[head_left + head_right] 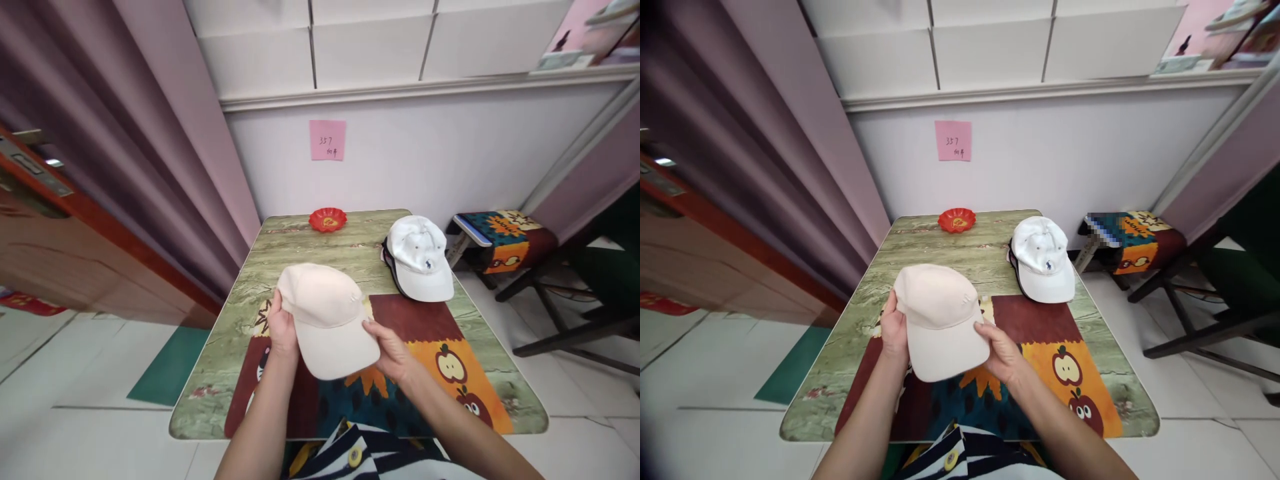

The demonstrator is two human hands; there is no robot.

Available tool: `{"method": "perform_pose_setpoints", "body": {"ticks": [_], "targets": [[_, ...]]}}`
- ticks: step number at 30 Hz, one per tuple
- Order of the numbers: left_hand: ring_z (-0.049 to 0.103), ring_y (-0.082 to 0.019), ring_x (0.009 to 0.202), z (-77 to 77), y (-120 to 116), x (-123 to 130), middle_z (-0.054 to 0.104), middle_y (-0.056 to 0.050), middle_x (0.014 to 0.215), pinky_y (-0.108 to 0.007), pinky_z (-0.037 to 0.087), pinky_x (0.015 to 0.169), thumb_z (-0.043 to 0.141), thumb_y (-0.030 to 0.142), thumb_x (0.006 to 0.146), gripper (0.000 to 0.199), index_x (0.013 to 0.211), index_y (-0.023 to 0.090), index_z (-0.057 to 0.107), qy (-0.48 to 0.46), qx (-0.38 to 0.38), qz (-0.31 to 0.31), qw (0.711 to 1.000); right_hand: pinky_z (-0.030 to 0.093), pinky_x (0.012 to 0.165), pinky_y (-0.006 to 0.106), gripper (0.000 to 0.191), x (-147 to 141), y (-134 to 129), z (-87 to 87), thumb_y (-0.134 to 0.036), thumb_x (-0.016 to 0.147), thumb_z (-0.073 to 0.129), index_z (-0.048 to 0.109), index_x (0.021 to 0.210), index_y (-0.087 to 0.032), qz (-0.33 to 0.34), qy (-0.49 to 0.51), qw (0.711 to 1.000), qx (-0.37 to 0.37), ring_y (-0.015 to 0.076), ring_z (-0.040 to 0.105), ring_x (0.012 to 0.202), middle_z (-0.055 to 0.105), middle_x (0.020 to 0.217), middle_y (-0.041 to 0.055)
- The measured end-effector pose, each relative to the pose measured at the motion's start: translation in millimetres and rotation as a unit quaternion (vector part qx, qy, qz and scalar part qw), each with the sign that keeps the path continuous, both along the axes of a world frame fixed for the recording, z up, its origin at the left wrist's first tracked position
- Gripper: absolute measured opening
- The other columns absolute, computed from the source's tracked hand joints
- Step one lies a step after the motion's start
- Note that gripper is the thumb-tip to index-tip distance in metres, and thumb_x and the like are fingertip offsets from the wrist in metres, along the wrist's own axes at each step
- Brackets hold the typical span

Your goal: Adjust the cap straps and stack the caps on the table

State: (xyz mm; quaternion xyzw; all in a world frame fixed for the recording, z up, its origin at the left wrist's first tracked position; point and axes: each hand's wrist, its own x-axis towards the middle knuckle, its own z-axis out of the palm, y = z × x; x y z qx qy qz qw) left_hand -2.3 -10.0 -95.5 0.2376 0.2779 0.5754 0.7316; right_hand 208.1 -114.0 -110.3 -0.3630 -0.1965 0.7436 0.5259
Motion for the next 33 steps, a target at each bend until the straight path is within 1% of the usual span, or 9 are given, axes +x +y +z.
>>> {"method": "perform_pose_setpoints", "body": {"ticks": [3,6,11,15,19,23,26,30,33], "targets": [[0.069,-0.023,0.115,-6.0,-6.4,5.0,0.079,-0.006,0.109,-0.037,0.053,0.102,0.045,0.061,0.098,0.051,0.121,0.024,0.072,-0.035,-0.037,-0.003,0.999,0.057,0.094,0.046,0.043,7.2,1.6,18.1,-0.032,0.073,0.081,0.069,0.112,-0.019,-0.045,0.026,0.999,-0.011,0.0295,0.076,0.095,0.080,0.102,0.0097],[0.072,-0.023,0.102,-12.9,-14.7,12.1,0.077,-0.012,0.111,-0.036,0.057,0.090,0.046,0.070,0.093,0.063,0.117,0.018,0.072,-0.013,-0.056,-0.046,0.997,0.059,0.093,0.044,0.051,34.5,17.2,57.0,-0.029,0.069,0.086,0.069,0.116,-0.018,-0.114,0.009,0.993,0.035,0.0282,0.077,0.090,0.081,0.101,0.0094],[0.068,-0.019,0.074,-50.2,-26.1,13.1,0.075,-0.011,0.091,-0.029,0.054,0.066,0.072,0.061,0.078,0.054,0.104,0.013,0.073,0.338,0.024,-0.081,0.937,0.056,0.102,0.040,0.055,109.1,49.4,106.6,-0.030,0.069,0.088,0.069,0.121,-0.025,-0.290,-0.016,0.935,0.202,0.0248,0.075,0.101,0.080,0.105,0.0029],[0.066,-0.019,0.074,-77.7,-32.1,9.9,0.073,-0.006,0.087,-0.030,0.054,0.069,0.069,0.049,0.084,0.037,0.103,0.018,0.072,0.488,0.146,-0.047,0.859,0.057,0.100,0.040,0.047,170.7,74.1,75.5,-0.033,0.070,0.086,0.071,0.113,-0.022,-0.405,-0.087,0.885,0.214,0.0219,0.074,0.102,0.079,0.107,0.0022],[0.069,-0.021,0.080,-82.3,-34.7,9.9,0.075,-0.008,0.091,-0.032,0.055,0.072,0.061,0.045,0.090,0.032,0.103,0.018,0.071,0.536,0.191,-0.032,0.822,0.064,0.077,0.040,0.038,202.4,81.5,3.8,-0.033,0.063,0.086,0.069,0.091,-0.014,-0.531,-0.206,0.821,-0.036,0.0236,0.074,0.077,0.076,0.079,0.0041],[0.070,-0.022,0.080,-80.1,-35.3,11.6,0.075,-0.008,0.091,-0.033,0.056,0.074,0.059,0.044,0.090,0.031,0.103,0.018,0.071,0.550,0.199,-0.027,0.810,0.064,0.065,0.037,0.037,211.7,75.0,-37.8,-0.031,0.059,0.086,0.068,0.086,-0.013,-0.534,-0.259,0.799,-0.096,0.0224,0.071,0.068,0.072,0.070,0.0029],[0.071,-0.022,0.081,-79.6,-36.2,12.2,0.075,-0.008,0.092,-0.034,0.057,0.076,0.058,0.044,0.091,0.032,0.104,0.018,0.071,0.557,0.199,-0.024,0.806,0.063,0.071,0.037,0.039,219.2,69.9,-40.8,-0.036,0.063,0.082,0.072,0.094,-0.015,-0.514,-0.325,0.785,-0.112,0.0245,0.073,0.081,0.077,0.084,0.0062],[0.071,-0.022,0.083,-78.8,-38.3,11.2,0.076,-0.008,0.095,-0.035,0.057,0.078,0.058,0.044,0.091,0.031,0.105,0.019,0.070,0.558,0.205,-0.028,0.804,0.050,0.106,0.047,0.052,225.5,65.0,-29.6,-0.040,0.062,0.082,0.075,0.108,-0.016,-0.480,-0.435,0.751,-0.125,0.0358,0.061,0.125,0.070,0.127,0.0164],[0.071,-0.023,0.084,-77.6,-39.1,10.4,0.076,-0.008,0.096,-0.036,0.058,0.079,0.058,0.044,0.091,0.031,0.104,0.019,0.070,0.559,0.208,-0.027,0.802,0.030,0.119,0.056,0.084,215.6,67.4,-16.3,-0.052,0.067,0.078,0.060,0.138,-0.012,-0.442,-0.584,0.674,-0.100,0.0407,0.039,0.145,0.043,0.156,0.0242]]}}
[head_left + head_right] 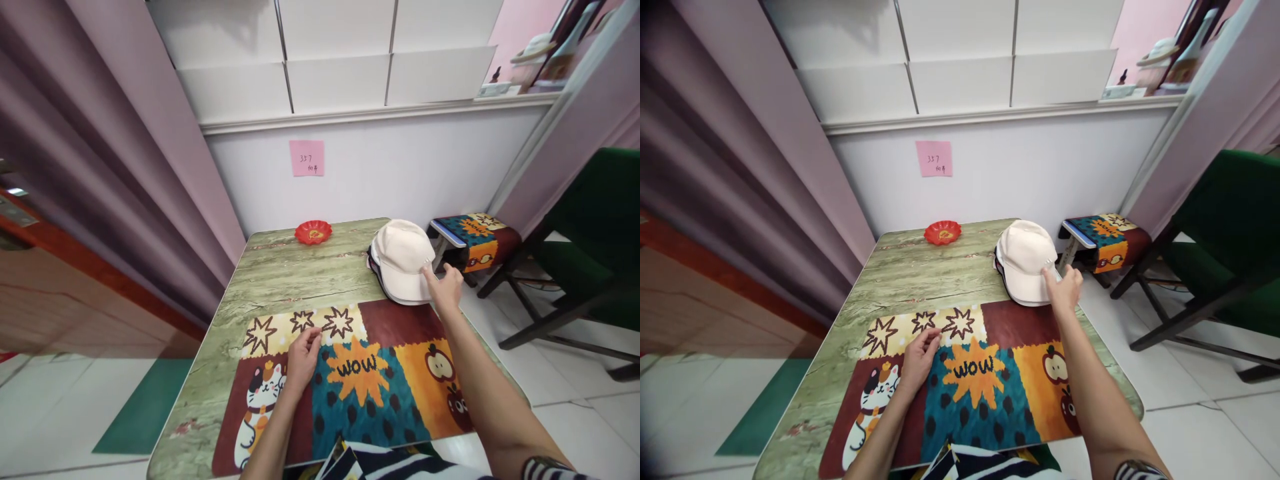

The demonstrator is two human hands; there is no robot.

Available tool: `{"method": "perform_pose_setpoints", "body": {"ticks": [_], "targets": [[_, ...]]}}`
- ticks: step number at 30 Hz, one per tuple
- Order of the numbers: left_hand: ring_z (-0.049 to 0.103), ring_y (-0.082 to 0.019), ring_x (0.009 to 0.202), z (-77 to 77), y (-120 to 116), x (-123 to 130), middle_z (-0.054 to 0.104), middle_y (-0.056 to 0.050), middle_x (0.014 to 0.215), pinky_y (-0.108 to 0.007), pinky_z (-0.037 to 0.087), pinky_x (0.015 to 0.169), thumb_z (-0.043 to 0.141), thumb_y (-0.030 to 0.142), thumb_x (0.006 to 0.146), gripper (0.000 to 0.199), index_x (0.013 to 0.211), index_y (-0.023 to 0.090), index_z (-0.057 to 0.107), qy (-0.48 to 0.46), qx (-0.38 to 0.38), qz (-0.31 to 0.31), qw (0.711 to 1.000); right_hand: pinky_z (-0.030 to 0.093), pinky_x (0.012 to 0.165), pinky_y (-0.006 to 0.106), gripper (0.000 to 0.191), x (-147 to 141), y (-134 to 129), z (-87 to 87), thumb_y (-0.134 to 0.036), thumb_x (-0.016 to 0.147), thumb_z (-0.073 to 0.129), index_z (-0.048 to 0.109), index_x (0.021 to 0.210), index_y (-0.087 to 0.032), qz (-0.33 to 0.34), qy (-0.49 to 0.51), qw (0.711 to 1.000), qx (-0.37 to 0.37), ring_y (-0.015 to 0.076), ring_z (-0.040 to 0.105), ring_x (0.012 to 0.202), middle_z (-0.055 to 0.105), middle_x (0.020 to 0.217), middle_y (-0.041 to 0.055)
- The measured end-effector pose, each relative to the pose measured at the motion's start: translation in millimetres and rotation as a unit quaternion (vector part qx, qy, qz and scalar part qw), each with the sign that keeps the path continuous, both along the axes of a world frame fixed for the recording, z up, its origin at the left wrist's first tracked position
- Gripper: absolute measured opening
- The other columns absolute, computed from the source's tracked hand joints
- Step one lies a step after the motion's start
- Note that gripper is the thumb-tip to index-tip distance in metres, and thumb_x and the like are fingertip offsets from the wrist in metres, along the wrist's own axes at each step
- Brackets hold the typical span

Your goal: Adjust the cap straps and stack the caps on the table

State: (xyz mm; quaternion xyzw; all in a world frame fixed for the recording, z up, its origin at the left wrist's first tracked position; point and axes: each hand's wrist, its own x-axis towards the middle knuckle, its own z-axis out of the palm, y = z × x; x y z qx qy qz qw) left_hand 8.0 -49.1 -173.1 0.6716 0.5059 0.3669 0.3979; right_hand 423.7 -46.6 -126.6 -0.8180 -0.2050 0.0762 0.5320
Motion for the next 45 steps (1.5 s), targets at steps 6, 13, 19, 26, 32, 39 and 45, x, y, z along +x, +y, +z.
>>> {"method": "perform_pose_setpoints", "body": {"ticks": [6,13,19,26,32,39,45], "targets": [[0.072,-0.022,0.081,1.8,0.1,0.4,0.077,-0.008,0.093,-0.035,0.058,0.076,0.059,0.043,0.090,0.030,0.103,0.019,0.071,-0.003,0.006,0.003,1.000,0.019,0.116,0.070,0.115,-38.4,24.6,30.7,-0.077,0.076,0.057,0.018,0.161,-0.010,0.048,-0.253,0.961,-0.097,0.0436,0.026,0.149,0.030,0.160,0.0284],[0.072,-0.022,0.081,0.4,-0.5,-1.4,0.077,-0.008,0.093,-0.034,0.058,0.075,0.058,0.044,0.091,0.031,0.103,0.019,0.071,-0.003,0.003,0.001,1.000,0.019,0.111,0.075,0.117,-45.1,55.8,30.1,-0.080,0.073,0.059,0.005,0.162,-0.026,0.096,-0.287,0.939,-0.164,0.0471,0.012,0.150,0.012,0.167,0.0207],[0.071,-0.022,0.079,1.4,-1.8,-0.8,0.076,-0.008,0.094,-0.034,0.057,0.075,0.057,0.043,0.092,0.030,0.103,0.019,0.071,-0.003,0.009,0.002,1.000,0.034,0.106,0.067,0.115,-45.4,62.5,1.9,-0.076,0.074,0.062,0.007,0.162,-0.027,0.113,-0.291,0.933,-0.180,0.0458,0.017,0.147,0.017,0.165,0.0200],[0.070,-0.021,0.081,-0.2,-2.9,-1.1,0.076,-0.007,0.094,-0.032,0.056,0.073,0.057,0.043,0.091,0.029,0.101,0.020,0.072,-0.009,0.013,-0.002,1.000,0.034,0.106,0.066,0.115,-45.8,59.2,1.6,-0.076,0.071,0.065,0.012,0.160,-0.026,0.108,-0.308,0.931,-0.165,0.0462,0.020,0.144,0.021,0.162,0.0211],[0.067,-0.018,0.074,0.0,-5.2,-1.2,0.074,-0.005,0.088,-0.029,0.053,0.069,0.057,0.039,0.091,0.027,0.099,0.018,0.071,-0.026,0.006,-0.010,1.000,0.032,0.107,0.066,0.115,-46.6,56.9,-2.0,-0.077,0.072,0.065,0.013,0.160,-0.026,0.104,-0.316,0.929,-0.160,0.0447,0.019,0.144,0.020,0.163,0.0211],[0.064,-0.017,0.067,3.5,-8.7,-0.6,0.072,-0.004,0.080,-0.027,0.050,0.064,0.058,0.036,0.087,0.024,0.091,0.018,0.073,-0.044,0.009,-0.012,0.999,0.031,0.107,0.066,0.111,-47.3,55.7,-10.2,-0.075,0.075,0.065,0.015,0.159,-0.024,0.098,-0.336,0.925,-0.146,0.0445,0.019,0.144,0.021,0.162,0.0221],[0.065,-0.018,0.070,0.6,-8.9,-1.7,0.074,-0.005,0.083,-0.028,0.051,0.066,0.060,0.037,0.086,0.024,0.091,0.018,0.074,-0.061,0.013,-0.012,0.998,0.030,0.107,0.067,0.108,-48.1,54.7,-11.9,-0.075,0.076,0.064,0.017,0.158,-0.024,0.102,-0.339,0.924,-0.147,0.0442,0.017,0.145,0.020,0.162,0.0218]]}}
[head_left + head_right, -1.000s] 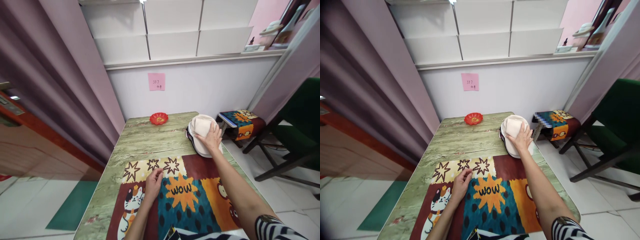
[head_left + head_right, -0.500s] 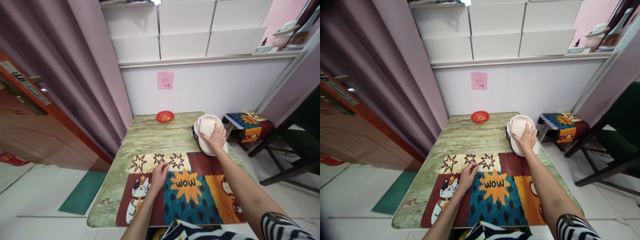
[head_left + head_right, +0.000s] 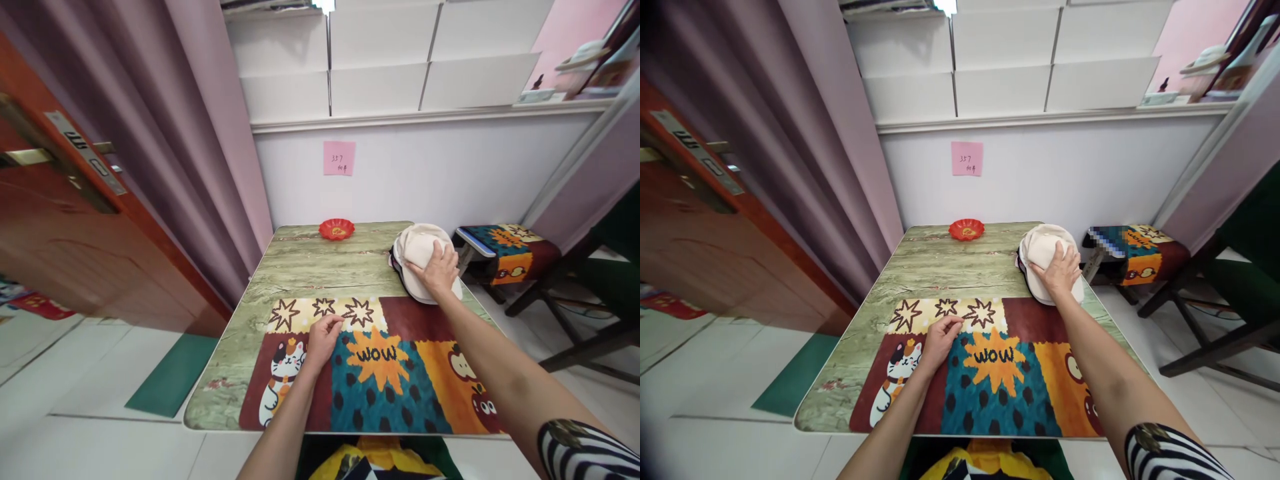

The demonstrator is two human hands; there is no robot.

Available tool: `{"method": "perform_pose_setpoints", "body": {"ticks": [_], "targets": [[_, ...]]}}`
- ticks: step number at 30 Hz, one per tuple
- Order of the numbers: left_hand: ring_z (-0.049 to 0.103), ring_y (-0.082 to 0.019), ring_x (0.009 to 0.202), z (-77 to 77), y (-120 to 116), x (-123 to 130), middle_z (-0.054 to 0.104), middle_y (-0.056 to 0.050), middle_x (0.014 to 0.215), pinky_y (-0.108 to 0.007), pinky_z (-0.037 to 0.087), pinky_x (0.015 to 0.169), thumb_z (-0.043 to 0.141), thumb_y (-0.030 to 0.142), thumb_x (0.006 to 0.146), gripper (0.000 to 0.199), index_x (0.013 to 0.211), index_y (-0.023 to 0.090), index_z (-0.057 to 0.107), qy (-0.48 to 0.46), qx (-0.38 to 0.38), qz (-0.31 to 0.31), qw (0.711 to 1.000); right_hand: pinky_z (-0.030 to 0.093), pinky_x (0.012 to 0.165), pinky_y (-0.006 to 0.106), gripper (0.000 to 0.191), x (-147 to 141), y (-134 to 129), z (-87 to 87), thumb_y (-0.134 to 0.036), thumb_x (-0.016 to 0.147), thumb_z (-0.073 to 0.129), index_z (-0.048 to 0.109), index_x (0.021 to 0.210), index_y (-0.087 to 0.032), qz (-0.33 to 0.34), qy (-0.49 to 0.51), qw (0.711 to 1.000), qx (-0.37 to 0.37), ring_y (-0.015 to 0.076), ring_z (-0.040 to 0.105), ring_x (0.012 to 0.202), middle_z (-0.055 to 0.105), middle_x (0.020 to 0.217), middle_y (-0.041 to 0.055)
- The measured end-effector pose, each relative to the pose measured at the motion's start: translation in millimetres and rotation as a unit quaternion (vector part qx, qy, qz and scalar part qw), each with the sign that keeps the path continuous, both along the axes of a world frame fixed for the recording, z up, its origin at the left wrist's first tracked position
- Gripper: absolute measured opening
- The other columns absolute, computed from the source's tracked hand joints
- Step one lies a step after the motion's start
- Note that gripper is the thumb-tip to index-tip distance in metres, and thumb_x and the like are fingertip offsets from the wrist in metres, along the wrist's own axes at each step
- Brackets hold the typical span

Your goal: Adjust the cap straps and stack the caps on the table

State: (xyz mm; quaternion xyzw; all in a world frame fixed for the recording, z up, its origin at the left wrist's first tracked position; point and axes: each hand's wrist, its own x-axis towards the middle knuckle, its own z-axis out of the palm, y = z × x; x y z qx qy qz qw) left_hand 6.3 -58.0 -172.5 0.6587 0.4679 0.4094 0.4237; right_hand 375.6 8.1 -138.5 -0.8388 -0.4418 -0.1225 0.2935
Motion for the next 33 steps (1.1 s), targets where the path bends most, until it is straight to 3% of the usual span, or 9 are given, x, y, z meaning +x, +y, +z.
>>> {"method": "perform_pose_setpoints", "body": {"ticks": [9,14,17,19,22,24,26,29,33], "targets": [[0.061,-0.016,0.063,-0.9,-0.1,1.3,0.068,-0.002,0.071,-0.026,0.048,0.061,0.058,0.041,0.085,0.027,0.089,0.018,0.072,0.008,-0.007,0.007,1.000,0.029,0.108,0.068,0.107,0.7,1.9,0.1,-0.075,0.077,0.061,0.016,0.160,-0.024,0.001,0.015,1.000,-0.013,0.0444,0.016,0.146,0.019,0.163,0.0221],[0.062,-0.016,0.063,2.0,0.9,1.0,0.067,-0.002,0.069,-0.027,0.049,0.062,0.059,0.036,0.083,0.024,0.088,0.017,0.072,0.018,-0.019,0.011,1.000,0.021,0.114,0.067,0.101,-11.4,-12.8,8.6,-0.060,0.082,0.063,0.016,0.160,-0.016,0.012,-0.006,1.000,-0.009,0.0442,0.014,0.150,0.016,0.165,0.0258],[0.062,-0.016,0.060,5.0,7.0,5.2,0.065,-0.002,0.065,-0.027,0.049,0.062,0.058,0.029,0.081,0.021,0.090,0.015,0.072,0.031,-0.035,0.018,0.999,0.008,0.118,0.066,0.082,-39.0,-40.5,11.1,-0.042,0.088,0.059,0.025,0.158,-0.017,0.118,-0.099,0.988,-0.019,0.0406,0.014,0.154,0.019,0.167,0.0220],[0.060,-0.015,0.058,12.2,11.7,13.0,0.065,-0.001,0.065,-0.026,0.047,0.061,0.060,0.025,0.079,0.027,0.101,0.014,0.073,0.044,-0.041,0.026,0.998,0.008,0.121,0.062,0.072,-65.7,-62.9,12.3,-0.035,0.090,0.055,0.031,0.157,-0.021,0.231,-0.127,0.964,-0.036,0.0361,0.030,0.150,0.036,0.162,0.0182],[0.060,-0.015,0.058,39.1,14.6,30.8,0.066,0.002,0.065,-0.025,0.044,0.061,0.066,0.020,0.075,0.063,0.138,0.016,0.059,0.078,-0.029,0.013,0.996,0.027,0.116,0.056,0.083,-106.3,-90.4,22.9,-0.034,0.091,0.055,0.016,0.162,-0.015,0.303,-0.032,0.949,-0.078,0.0292,0.067,0.109,0.075,0.112,0.0125],[0.060,-0.016,0.058,68.2,12.2,42.9,0.065,0.005,0.062,-0.026,0.043,0.062,0.067,0.018,0.074,0.090,0.158,0.017,0.033,0.126,0.021,-0.015,0.992,0.045,0.099,0.044,0.098,-125.7,-99.9,40.7,-0.030,0.087,0.060,0.001,0.163,-0.012,0.323,0.035,0.940,-0.101,0.0262,0.070,0.083,0.076,0.083,0.0031],[0.060,-0.018,0.058,101.4,7.0,51.9,0.065,0.005,0.063,-0.026,0.043,0.063,0.065,0.015,0.075,0.101,0.163,0.016,0.016,0.171,0.106,-0.020,0.979,0.048,0.090,0.039,0.104,-136.6,-102.8,65.5,-0.023,0.082,0.062,-0.002,0.163,-0.012,0.327,0.008,0.942,-0.072,0.0258,0.069,0.077,0.074,0.076,0.0012],[0.061,-0.020,0.064,144.9,-1.5,58.1,0.070,-0.003,0.080,-0.028,0.045,0.068,0.060,0.010,0.077,0.095,0.163,0.016,0.018,0.207,0.246,0.027,0.947,0.042,0.099,0.042,0.099,-142.2,-101.9,104.6,-0.011,0.081,0.053,-0.002,0.164,-0.013,0.310,-0.093,0.946,0.028,0.0236,0.067,0.078,0.073,0.079,0.0022],[0.060,-0.020,0.068,172.8,-6.8,58.5,0.072,-0.014,0.107,-0.032,0.047,0.072,0.055,0.009,0.083,0.079,0.158,0.018,0.034,0.153,0.349,0.080,0.921,0.037,0.105,0.045,0.093,-145.5,-102.9,136.4,-0.005,0.083,0.042,-0.003,0.164,-0.013,0.270,-0.170,0.941,0.114,0.0212,0.062,0.073,0.070,0.077,0.0015]]}}
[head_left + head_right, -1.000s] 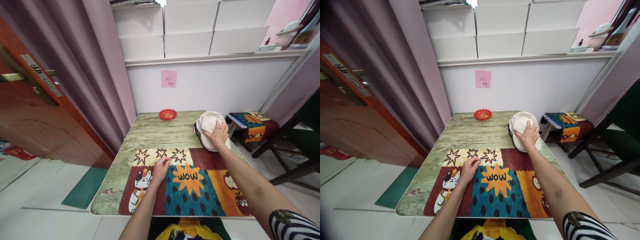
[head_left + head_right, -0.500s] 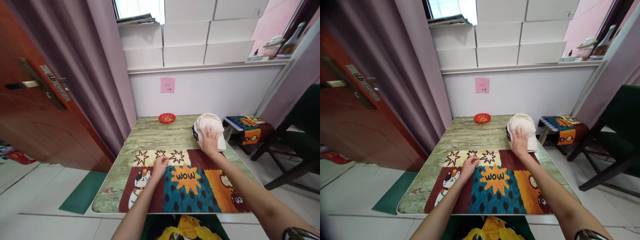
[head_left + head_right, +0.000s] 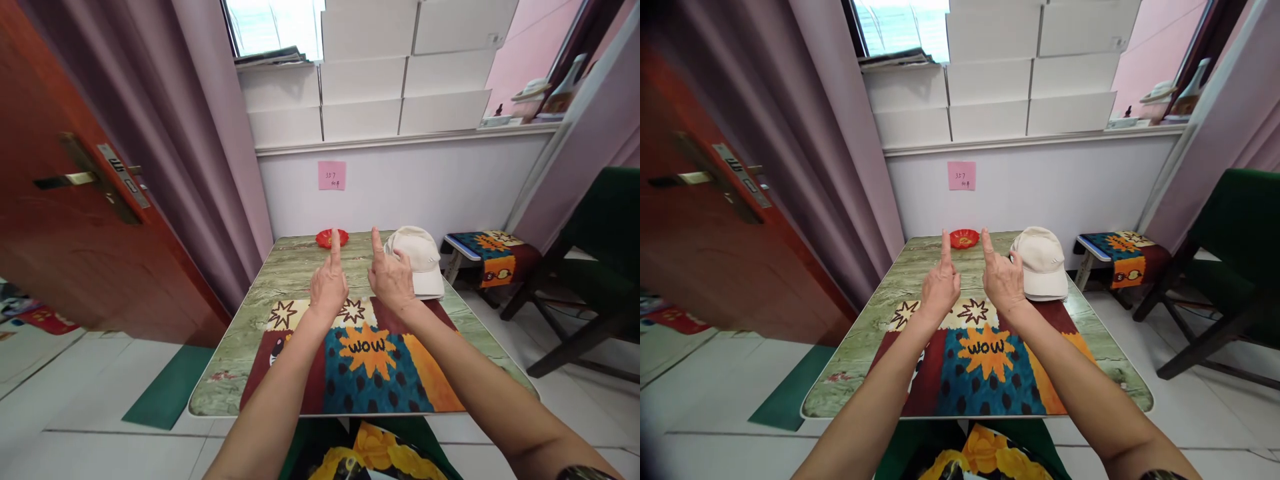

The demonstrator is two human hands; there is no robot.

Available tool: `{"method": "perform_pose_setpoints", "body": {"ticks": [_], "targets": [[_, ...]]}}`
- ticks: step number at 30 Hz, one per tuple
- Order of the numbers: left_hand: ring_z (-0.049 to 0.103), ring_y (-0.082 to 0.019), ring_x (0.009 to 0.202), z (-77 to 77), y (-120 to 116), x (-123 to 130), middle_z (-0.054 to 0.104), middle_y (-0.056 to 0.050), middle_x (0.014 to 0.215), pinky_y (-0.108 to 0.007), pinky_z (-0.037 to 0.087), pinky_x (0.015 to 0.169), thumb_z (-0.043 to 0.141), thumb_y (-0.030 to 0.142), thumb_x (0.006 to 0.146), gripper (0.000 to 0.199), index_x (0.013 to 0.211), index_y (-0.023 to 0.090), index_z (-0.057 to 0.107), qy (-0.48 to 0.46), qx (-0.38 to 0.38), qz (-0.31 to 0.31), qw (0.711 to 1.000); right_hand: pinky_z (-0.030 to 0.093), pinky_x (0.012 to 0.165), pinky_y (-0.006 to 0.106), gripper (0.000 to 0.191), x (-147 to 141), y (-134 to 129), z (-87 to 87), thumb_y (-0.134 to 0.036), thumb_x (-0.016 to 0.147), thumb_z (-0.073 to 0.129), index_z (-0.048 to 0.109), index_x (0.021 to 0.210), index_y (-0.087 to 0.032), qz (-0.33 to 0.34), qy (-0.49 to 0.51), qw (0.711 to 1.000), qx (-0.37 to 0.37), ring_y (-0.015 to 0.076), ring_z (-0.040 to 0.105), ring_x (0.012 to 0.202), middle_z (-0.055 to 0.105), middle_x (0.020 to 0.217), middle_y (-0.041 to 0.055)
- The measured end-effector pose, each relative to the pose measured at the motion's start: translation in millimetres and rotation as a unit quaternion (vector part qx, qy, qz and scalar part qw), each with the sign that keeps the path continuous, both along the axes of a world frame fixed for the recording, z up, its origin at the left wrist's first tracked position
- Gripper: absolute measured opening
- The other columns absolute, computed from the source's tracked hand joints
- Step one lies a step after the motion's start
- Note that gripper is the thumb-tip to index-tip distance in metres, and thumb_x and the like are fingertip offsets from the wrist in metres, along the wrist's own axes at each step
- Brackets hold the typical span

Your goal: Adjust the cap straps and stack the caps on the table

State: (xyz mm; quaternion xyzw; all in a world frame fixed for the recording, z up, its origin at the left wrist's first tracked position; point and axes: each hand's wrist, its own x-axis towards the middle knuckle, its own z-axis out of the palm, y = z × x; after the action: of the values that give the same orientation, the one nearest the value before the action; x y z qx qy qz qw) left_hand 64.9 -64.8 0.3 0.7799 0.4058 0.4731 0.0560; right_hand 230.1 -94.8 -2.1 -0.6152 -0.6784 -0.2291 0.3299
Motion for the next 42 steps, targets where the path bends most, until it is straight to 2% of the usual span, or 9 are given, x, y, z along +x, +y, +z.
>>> {"method": "perform_pose_setpoints", "body": {"ticks": [8,13,16,19,23,26,30,36,42], "targets": [[0.057,-0.020,0.063,-5.3,-6.7,-0.8,0.072,-0.015,0.096,-0.035,0.048,0.070,0.051,0.005,0.084,0.076,0.157,0.016,0.034,0.031,0.019,0.038,0.999,0.034,0.106,0.047,0.092,-3.1,-6.2,1.9,-0.003,0.081,0.040,0.003,0.165,-0.012,-0.030,-0.008,0.999,0.005,0.0200,0.058,0.067,0.068,0.073,0.0012],[0.061,-0.020,0.068,1.3,-17.3,2.2,0.072,-0.016,0.112,-0.034,0.049,0.070,0.049,0.004,0.084,0.090,0.164,0.020,0.010,0.112,-0.037,0.092,0.989,0.033,0.105,0.048,0.092,-1.7,-8.7,1.9,-0.004,0.082,0.041,0.002,0.165,-0.014,-0.026,-0.006,1.000,0.006,0.0198,0.058,0.069,0.069,0.076,0.0022],[0.065,-0.021,0.077,1.5,-17.5,-0.1,0.071,-0.013,0.117,-0.034,0.051,0.074,0.052,0.007,0.085,0.095,0.164,0.024,0.002,0.133,-0.070,0.095,0.984,0.035,0.104,0.048,0.089,2.3,-8.4,-3.9,-0.008,0.085,0.045,0.006,0.165,-0.015,0.015,0.019,1.000,-0.011,0.0220,0.061,0.076,0.072,0.081,0.0044],[0.068,-0.026,0.090,-20.7,-7.5,-12.5,0.069,-0.014,0.121,-0.037,0.053,0.081,0.056,0.016,0.088,0.084,0.163,0.022,0.018,0.159,-0.104,0.068,0.979,0.044,0.095,0.041,0.078,14.4,-5.6,-30.3,-0.021,0.088,0.057,0.030,0.161,-0.019,0.097,0.116,0.984,-0.091,0.0234,0.063,0.080,0.074,0.088,0.0061],[0.061,-0.034,0.120,-84.6,13.0,-41.3,0.064,-0.019,0.130,-0.045,0.048,0.103,0.058,0.025,0.091,0.046,0.135,0.014,0.062,0.229,-0.153,0.043,0.960,0.050,0.084,0.034,0.033,43.2,-1.6,-92.5,-0.031,0.071,0.079,0.078,0.103,-0.022,0.116,0.451,0.864,-0.190,0.0227,0.067,0.083,0.076,0.092,0.0060],[0.055,-0.036,0.131,-135.2,22.6,-60.3,0.060,-0.021,0.140,-0.049,0.043,0.111,0.061,0.030,0.090,0.046,0.132,0.013,0.065,0.238,-0.189,0.046,0.952,0.054,0.071,0.032,0.022,63.2,-1.8,-133.0,-0.041,0.071,0.079,0.074,0.074,-0.019,0.062,0.558,0.806,-0.185,0.0218,0.067,0.073,0.073,0.076,0.0057],[0.048,-0.037,0.139,-178.5,23.9,-72.6,0.055,-0.022,0.147,-0.052,0.037,0.117,0.062,0.039,0.090,0.054,0.137,0.011,0.062,0.207,-0.180,0.052,0.960,0.055,0.052,0.028,0.037,75.6,-2.2,-157.8,-0.052,0.081,0.069,0.071,0.079,-0.016,0.003,0.677,0.720,-0.152,0.0151,0.063,0.054,0.070,0.068,0.0053],[0.052,-0.035,0.136,-195.5,26.0,-78.2,0.062,-0.017,0.141,-0.053,0.037,0.117,0.059,0.043,0.092,0.047,0.130,0.017,0.068,0.164,-0.148,0.045,0.974,0.059,0.055,0.021,0.019,84.7,3.8,-156.4,-0.037,0.089,0.066,0.064,0.087,-0.017,-0.049,0.808,0.585,-0.050,0.0112,0.069,0.059,0.076,0.078,0.0053],[0.054,-0.034,0.134,-197.8,27.3,-81.2,0.063,-0.015,0.139,-0.054,0.039,0.116,0.059,0.042,0.092,0.043,0.127,0.019,0.069,0.143,-0.137,0.044,0.979,0.053,0.045,0.014,0.017,93.4,10.0,-146.5,-0.033,0.089,0.070,0.060,0.085,-0.019,-0.060,0.855,0.514,0.020,0.0065,0.061,0.048,0.071,0.066,-0.0026]]}}
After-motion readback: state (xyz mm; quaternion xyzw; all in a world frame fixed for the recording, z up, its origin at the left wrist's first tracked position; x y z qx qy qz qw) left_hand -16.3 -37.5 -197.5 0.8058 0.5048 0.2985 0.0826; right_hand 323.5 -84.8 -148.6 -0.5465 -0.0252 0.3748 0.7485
